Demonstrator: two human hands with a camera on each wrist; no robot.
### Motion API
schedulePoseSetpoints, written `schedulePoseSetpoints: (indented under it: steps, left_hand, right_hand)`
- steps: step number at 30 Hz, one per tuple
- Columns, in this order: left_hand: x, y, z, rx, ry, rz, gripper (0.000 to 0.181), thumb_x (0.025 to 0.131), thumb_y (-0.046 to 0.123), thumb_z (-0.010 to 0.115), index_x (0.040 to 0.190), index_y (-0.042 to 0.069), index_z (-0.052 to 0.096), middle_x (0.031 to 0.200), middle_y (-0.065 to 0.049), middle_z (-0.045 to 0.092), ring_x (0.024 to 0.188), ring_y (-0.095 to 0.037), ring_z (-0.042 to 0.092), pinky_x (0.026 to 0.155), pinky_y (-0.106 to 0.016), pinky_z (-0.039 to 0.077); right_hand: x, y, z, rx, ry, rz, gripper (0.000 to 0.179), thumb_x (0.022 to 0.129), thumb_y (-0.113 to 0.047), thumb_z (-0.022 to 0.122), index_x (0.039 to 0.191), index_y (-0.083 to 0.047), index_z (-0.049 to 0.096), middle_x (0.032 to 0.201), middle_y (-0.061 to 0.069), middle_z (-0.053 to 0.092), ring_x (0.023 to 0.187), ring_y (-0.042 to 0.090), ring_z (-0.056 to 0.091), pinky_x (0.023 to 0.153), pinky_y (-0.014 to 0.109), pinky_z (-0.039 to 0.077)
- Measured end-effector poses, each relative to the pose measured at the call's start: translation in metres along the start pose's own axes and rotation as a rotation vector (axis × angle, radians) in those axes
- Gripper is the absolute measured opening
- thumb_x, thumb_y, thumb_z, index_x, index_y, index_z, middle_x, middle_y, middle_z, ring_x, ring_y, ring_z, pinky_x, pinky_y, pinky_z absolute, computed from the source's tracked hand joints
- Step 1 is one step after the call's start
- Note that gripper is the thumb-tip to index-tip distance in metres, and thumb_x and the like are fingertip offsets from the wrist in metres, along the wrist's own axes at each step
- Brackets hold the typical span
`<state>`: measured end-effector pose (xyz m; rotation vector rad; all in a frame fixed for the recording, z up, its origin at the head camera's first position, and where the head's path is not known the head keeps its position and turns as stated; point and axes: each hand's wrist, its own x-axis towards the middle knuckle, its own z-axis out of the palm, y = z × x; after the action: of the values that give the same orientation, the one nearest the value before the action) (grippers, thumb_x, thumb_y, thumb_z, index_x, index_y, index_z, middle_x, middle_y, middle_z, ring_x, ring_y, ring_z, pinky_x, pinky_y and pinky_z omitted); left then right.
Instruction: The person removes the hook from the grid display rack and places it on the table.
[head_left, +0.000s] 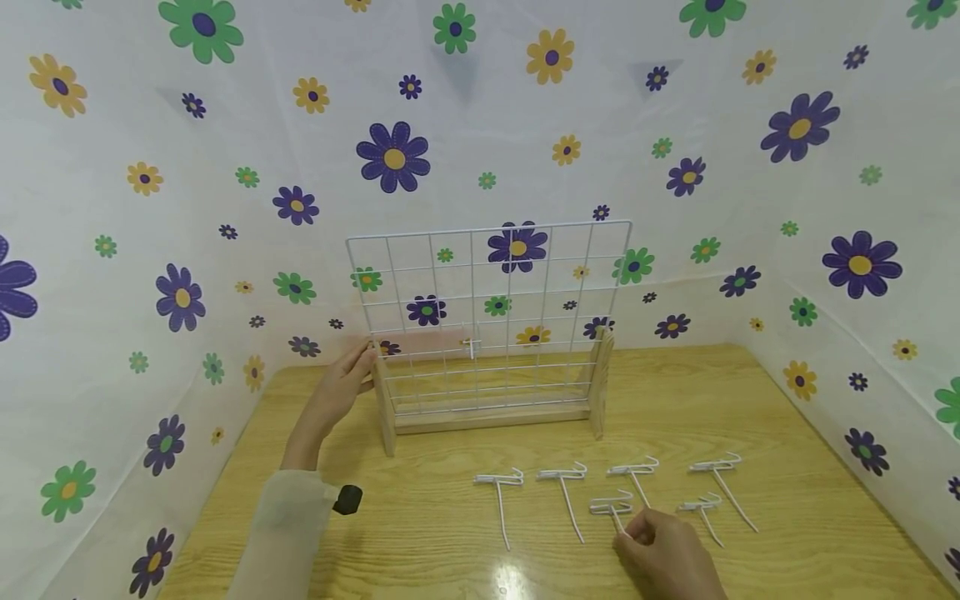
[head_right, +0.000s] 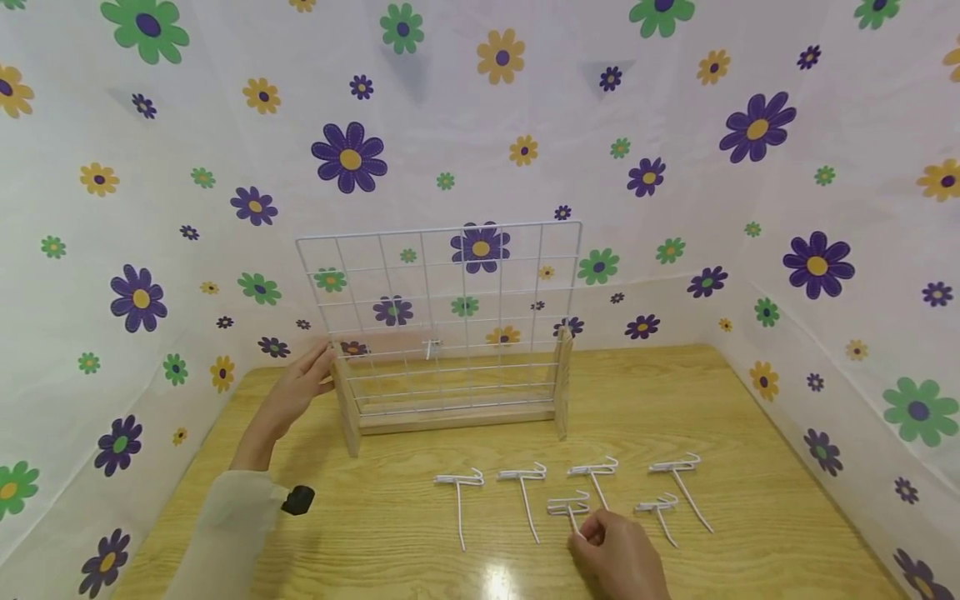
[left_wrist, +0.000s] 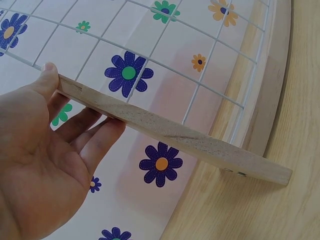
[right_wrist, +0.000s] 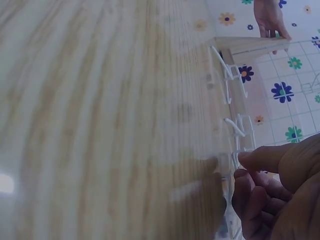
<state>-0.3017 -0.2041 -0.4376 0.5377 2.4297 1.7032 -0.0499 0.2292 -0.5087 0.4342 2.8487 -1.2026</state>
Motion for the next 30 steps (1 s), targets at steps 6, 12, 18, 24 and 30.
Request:
schedulePoseSetpoints:
  steps: [6,12,18,24,30]
  left_hand:
    - [0.0,0.0003,0.0001,0.002,-0.002,0.003,0.071,0.11,0.052,0.037,0.166,0.012,0.018,0.168,-0.02,0.02,0.149,-0.045,0.032,0.113,-0.046,0.046]
    - [-0.0021,0.0007,-0.0001,0.001,-0.007,0.004,0.071,0.111,0.05,0.037,0.166,0.01,0.017,0.168,-0.023,0.018,0.149,-0.047,0.03,0.114,-0.05,0.044]
    - [-0.0034,0.0033,0.0003,-0.012,-0.014,0.005,0.068,0.112,0.047,0.036,0.167,0.012,0.015,0.169,-0.022,0.016,0.149,-0.047,0.029,0.115,-0.052,0.043]
    - [-0.0027,0.0043,0.0003,-0.011,-0.015,0.005,0.068,0.112,0.047,0.036,0.167,0.012,0.015,0.169,-0.023,0.016,0.149,-0.048,0.029,0.115,-0.052,0.043]
    - [-0.0028,0.0042,0.0005,-0.017,-0.012,0.006,0.068,0.112,0.047,0.038,0.166,0.012,0.017,0.168,-0.022,0.017,0.149,-0.047,0.03,0.115,-0.051,0.043]
  right_hand:
    - [0.0023,0.004,0.0014,-0.081,-0.003,-0.031,0.016,0.085,-0.02,0.081,0.079,-0.012,0.069,0.07,-0.006,0.062,0.065,0.012,0.057,0.057,0.03,0.051]
    - [0.0035,0.0059,0.0022,-0.119,0.0,-0.049,0.018,0.083,-0.021,0.086,0.08,-0.013,0.07,0.071,-0.007,0.062,0.065,0.011,0.056,0.057,0.031,0.051]
    - [0.0038,0.0065,0.0024,-0.128,-0.002,-0.046,0.02,0.083,-0.023,0.086,0.081,-0.012,0.07,0.071,-0.007,0.062,0.066,0.011,0.056,0.057,0.031,0.051]
    - [0.0047,0.0067,0.0016,-0.122,-0.006,-0.035,0.02,0.084,-0.023,0.087,0.08,-0.012,0.07,0.073,-0.007,0.062,0.067,0.012,0.057,0.058,0.032,0.052]
    - [0.0049,0.0068,0.0011,-0.109,-0.008,-0.03,0.021,0.083,-0.025,0.088,0.08,-0.013,0.071,0.074,-0.007,0.064,0.07,0.012,0.059,0.06,0.034,0.053]
